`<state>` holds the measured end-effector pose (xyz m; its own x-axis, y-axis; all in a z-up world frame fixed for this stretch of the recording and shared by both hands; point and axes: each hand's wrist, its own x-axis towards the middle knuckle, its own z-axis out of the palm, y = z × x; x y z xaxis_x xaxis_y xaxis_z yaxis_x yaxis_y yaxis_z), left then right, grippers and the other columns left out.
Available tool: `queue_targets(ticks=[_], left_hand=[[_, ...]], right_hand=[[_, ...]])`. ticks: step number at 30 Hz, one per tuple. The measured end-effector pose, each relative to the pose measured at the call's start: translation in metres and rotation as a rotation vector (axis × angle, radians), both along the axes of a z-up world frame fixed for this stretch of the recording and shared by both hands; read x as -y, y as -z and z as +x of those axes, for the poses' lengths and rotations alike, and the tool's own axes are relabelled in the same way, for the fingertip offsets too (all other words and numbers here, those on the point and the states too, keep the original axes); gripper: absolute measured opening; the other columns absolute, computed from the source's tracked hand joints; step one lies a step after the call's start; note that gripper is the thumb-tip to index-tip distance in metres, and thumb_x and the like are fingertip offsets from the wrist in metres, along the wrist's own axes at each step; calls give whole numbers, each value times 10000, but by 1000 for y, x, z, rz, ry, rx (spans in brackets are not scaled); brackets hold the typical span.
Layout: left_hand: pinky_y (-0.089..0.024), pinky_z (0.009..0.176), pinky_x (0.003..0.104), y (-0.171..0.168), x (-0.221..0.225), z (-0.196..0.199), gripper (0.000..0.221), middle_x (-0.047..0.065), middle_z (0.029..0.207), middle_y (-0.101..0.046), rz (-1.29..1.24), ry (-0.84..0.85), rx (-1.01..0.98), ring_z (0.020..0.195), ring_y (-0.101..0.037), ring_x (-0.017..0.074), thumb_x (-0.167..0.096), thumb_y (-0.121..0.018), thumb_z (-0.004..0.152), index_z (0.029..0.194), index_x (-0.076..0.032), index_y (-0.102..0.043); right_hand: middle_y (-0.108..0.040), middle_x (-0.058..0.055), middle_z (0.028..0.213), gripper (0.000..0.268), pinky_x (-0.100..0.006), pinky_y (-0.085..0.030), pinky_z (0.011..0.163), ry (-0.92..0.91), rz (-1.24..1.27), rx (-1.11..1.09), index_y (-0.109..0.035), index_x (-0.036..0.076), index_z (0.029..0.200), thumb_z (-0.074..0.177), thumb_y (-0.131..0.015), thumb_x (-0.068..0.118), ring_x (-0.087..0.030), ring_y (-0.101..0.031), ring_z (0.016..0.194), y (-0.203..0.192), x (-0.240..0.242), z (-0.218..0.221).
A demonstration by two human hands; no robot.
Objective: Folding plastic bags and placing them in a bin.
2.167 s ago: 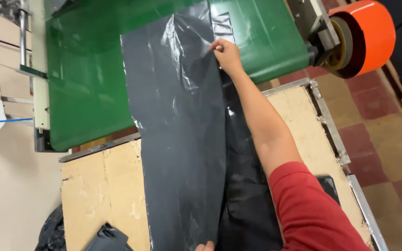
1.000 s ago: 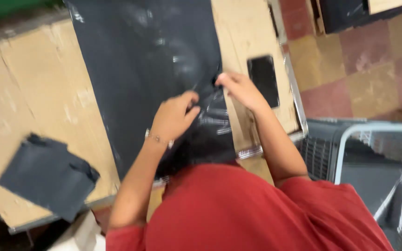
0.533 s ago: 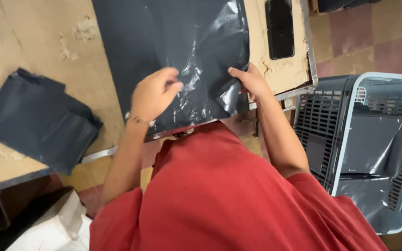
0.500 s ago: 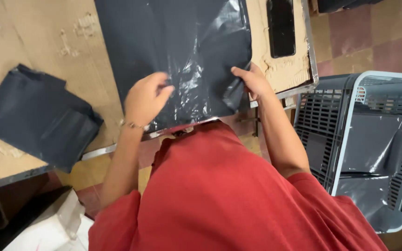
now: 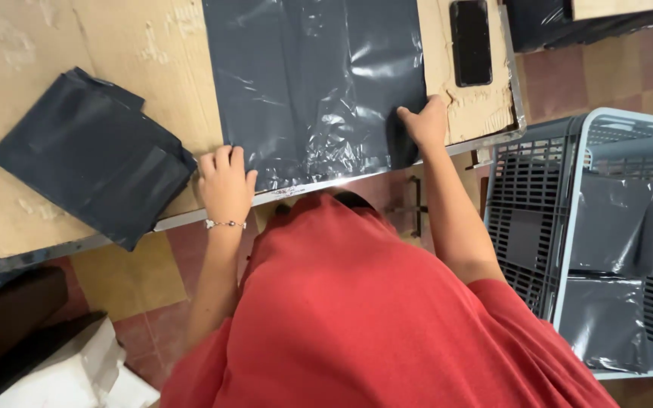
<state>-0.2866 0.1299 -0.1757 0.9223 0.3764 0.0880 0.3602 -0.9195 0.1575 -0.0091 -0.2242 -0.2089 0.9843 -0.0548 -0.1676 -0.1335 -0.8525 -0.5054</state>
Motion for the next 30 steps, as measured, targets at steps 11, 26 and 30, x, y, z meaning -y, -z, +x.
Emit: queue_targets(ticks=[11,26,30], left_hand=[[-543,936,525,1,10,-14,731,51,1379,-565,8,30,12,1329,-469,298,-559,-766,779,1335,-109,-618],[-423,667,340,-114,10,-4,160,-28,788,-515,197,329,427,763,-553,209,-83,-600,797,901,-203,-616],[-467,659,383,-200,-5,-65,506,4,1017,-709,-172,665,140,861,-659,245,-103,-818,562,1045,-178,-687]], right_hand=[[-699,-312,1102,547,-544,-571,872,100,294,-333,-714,-17,1184,770,-854,312,-453,-678,1104,-27,-8,1],[-563,-153,1429,566,-377,-489,1089,-332,671,311,-512,85,1352,868,-794,162,-260,-607,1266,-235,-27,-58],[-652,-35,1192,249,-294,-414,1093,-409,747,104,-671,98,1135,916,-685,216,-157,-591,1165,-249,64,-95]])
